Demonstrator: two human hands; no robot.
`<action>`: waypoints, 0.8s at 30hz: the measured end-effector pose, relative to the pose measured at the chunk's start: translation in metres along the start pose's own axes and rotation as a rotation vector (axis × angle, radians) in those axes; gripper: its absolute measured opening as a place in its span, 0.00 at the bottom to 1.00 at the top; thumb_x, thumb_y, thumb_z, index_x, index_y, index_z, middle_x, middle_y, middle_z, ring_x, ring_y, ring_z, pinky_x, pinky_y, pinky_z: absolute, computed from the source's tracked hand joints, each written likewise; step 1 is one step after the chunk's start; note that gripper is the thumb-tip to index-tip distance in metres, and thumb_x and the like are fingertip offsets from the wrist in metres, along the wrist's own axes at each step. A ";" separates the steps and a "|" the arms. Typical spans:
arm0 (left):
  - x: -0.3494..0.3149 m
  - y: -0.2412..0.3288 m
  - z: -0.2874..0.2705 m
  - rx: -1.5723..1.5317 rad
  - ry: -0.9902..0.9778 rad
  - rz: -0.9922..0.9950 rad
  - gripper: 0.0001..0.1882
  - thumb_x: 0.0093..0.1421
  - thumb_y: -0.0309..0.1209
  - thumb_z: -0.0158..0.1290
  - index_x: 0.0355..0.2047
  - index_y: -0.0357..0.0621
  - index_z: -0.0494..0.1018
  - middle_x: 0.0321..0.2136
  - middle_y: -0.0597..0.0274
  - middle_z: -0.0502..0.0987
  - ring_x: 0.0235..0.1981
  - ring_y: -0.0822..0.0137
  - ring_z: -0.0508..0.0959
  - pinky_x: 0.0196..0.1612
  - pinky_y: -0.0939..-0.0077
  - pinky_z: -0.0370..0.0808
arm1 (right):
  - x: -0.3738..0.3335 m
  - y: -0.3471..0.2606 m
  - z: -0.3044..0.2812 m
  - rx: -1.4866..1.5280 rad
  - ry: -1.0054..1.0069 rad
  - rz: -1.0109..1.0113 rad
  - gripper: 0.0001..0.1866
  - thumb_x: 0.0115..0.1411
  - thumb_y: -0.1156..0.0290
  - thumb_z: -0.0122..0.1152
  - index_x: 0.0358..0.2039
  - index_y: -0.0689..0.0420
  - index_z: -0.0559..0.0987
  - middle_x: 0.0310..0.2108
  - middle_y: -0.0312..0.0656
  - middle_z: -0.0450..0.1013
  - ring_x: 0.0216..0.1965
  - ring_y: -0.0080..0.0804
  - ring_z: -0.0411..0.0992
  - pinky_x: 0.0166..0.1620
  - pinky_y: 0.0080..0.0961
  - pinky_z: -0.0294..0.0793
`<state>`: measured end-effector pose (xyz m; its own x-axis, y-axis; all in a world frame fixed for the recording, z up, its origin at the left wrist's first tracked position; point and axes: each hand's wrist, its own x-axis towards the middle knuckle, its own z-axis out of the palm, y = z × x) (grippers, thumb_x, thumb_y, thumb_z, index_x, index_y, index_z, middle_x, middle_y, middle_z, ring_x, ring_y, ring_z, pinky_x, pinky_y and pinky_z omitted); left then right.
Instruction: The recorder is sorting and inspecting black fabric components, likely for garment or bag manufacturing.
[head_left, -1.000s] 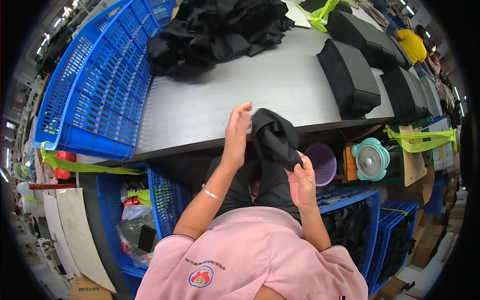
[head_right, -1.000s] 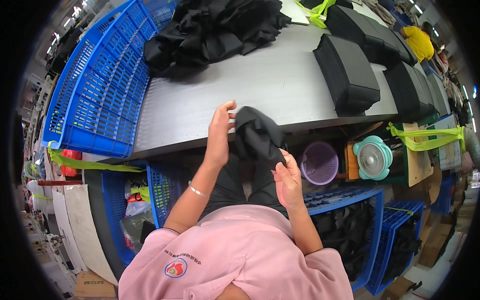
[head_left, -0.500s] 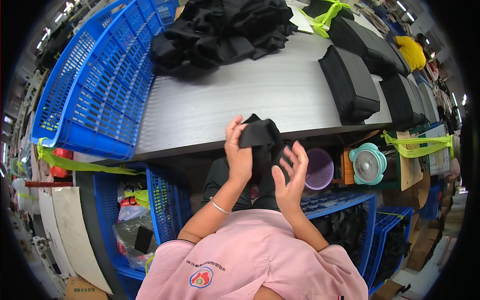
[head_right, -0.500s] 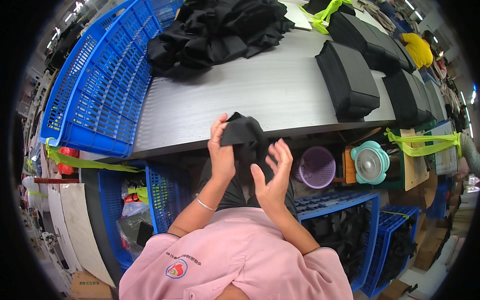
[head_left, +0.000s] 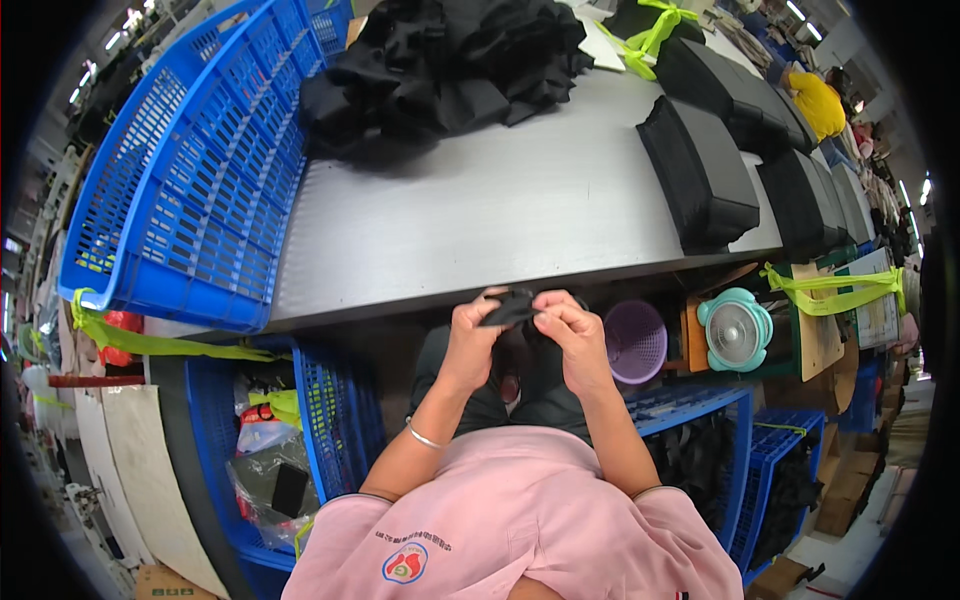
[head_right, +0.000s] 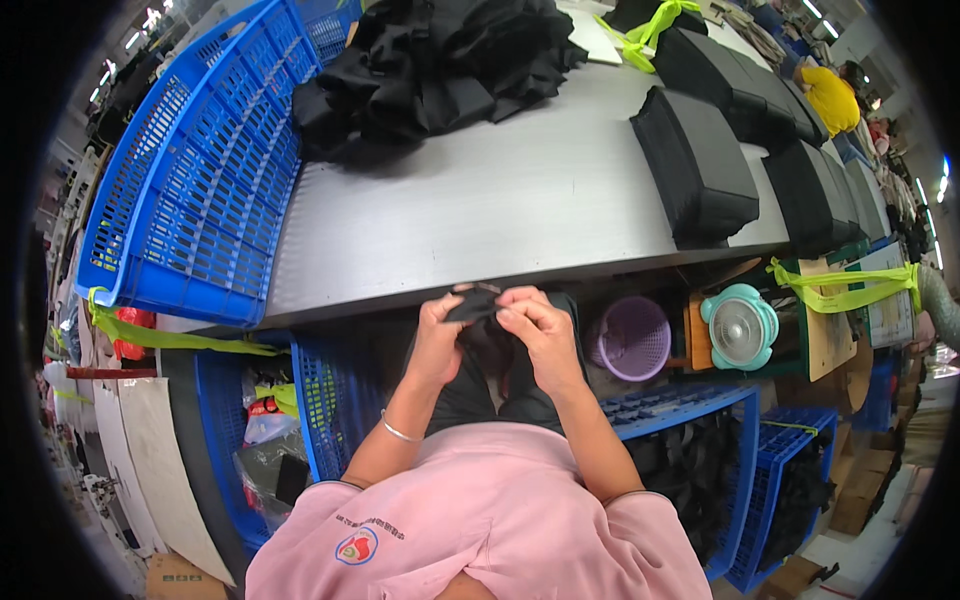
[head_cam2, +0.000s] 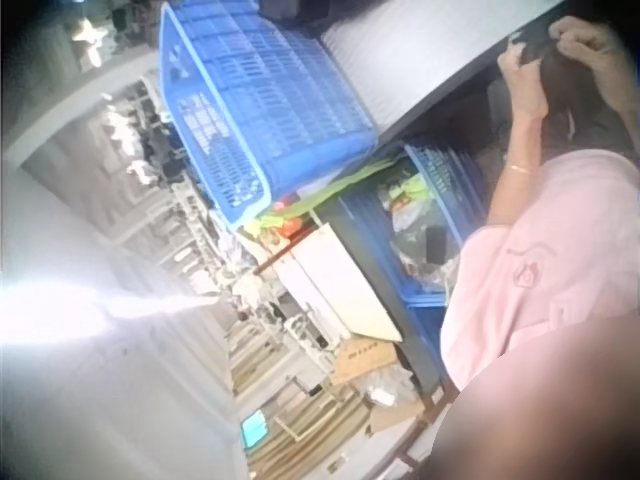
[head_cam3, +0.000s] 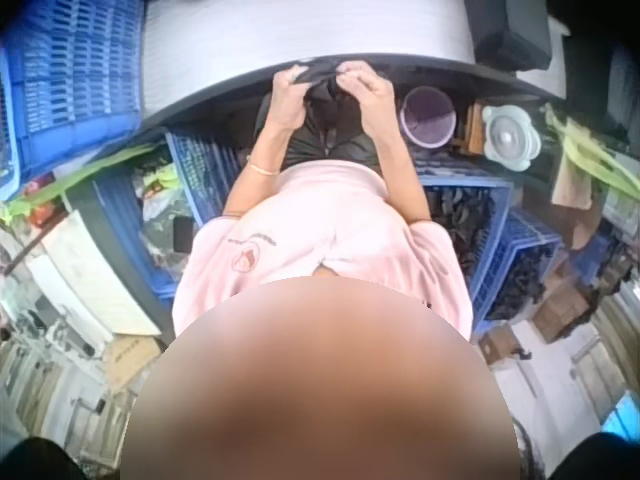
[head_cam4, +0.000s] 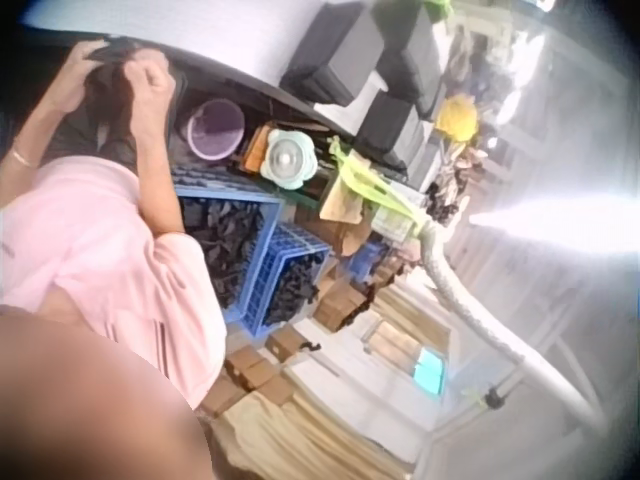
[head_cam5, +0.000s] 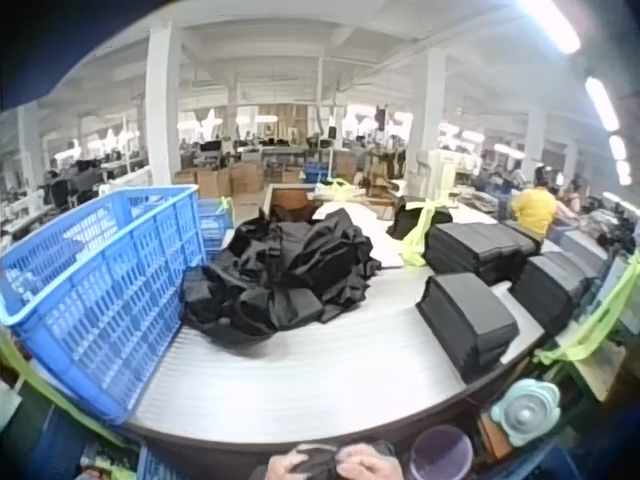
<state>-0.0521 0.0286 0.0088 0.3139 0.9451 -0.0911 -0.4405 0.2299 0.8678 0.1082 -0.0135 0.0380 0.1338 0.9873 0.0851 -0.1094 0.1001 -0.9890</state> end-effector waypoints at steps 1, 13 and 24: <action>-0.001 0.000 0.001 -0.022 -0.004 -0.006 0.06 0.52 0.16 0.53 0.28 0.29 0.80 0.42 0.56 0.78 0.39 0.71 0.75 0.45 0.79 0.70 | -0.002 -0.001 -0.001 0.053 -0.006 0.091 0.06 0.61 0.75 0.62 0.31 0.65 0.80 0.40 0.35 0.74 0.40 0.19 0.68 0.45 0.18 0.66; -0.047 -0.042 0.002 -1.184 -0.484 -0.542 0.37 0.57 0.55 0.61 0.55 0.37 0.72 0.53 0.51 0.76 0.55 0.54 0.76 0.58 0.54 0.73 | -0.005 0.085 0.017 -0.294 -0.240 -0.119 0.13 0.66 0.65 0.58 0.35 0.65 0.78 0.30 0.43 0.75 0.35 0.31 0.75 0.38 0.26 0.74; -0.023 0.015 -0.020 0.664 -0.672 -0.108 0.19 0.57 0.25 0.63 0.50 0.37 0.77 0.48 0.59 0.79 0.48 0.67 0.77 0.53 0.72 0.73 | -0.029 0.097 -0.023 0.254 -0.427 0.667 0.11 0.65 0.65 0.60 0.38 0.60 0.78 0.30 0.41 0.75 0.32 0.32 0.75 0.35 0.26 0.75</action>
<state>-0.0828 0.0149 0.0147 0.8343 0.5474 -0.0659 0.1217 -0.0663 0.9903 0.1169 -0.0353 -0.0633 -0.4177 0.8057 -0.4199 -0.2592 -0.5486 -0.7948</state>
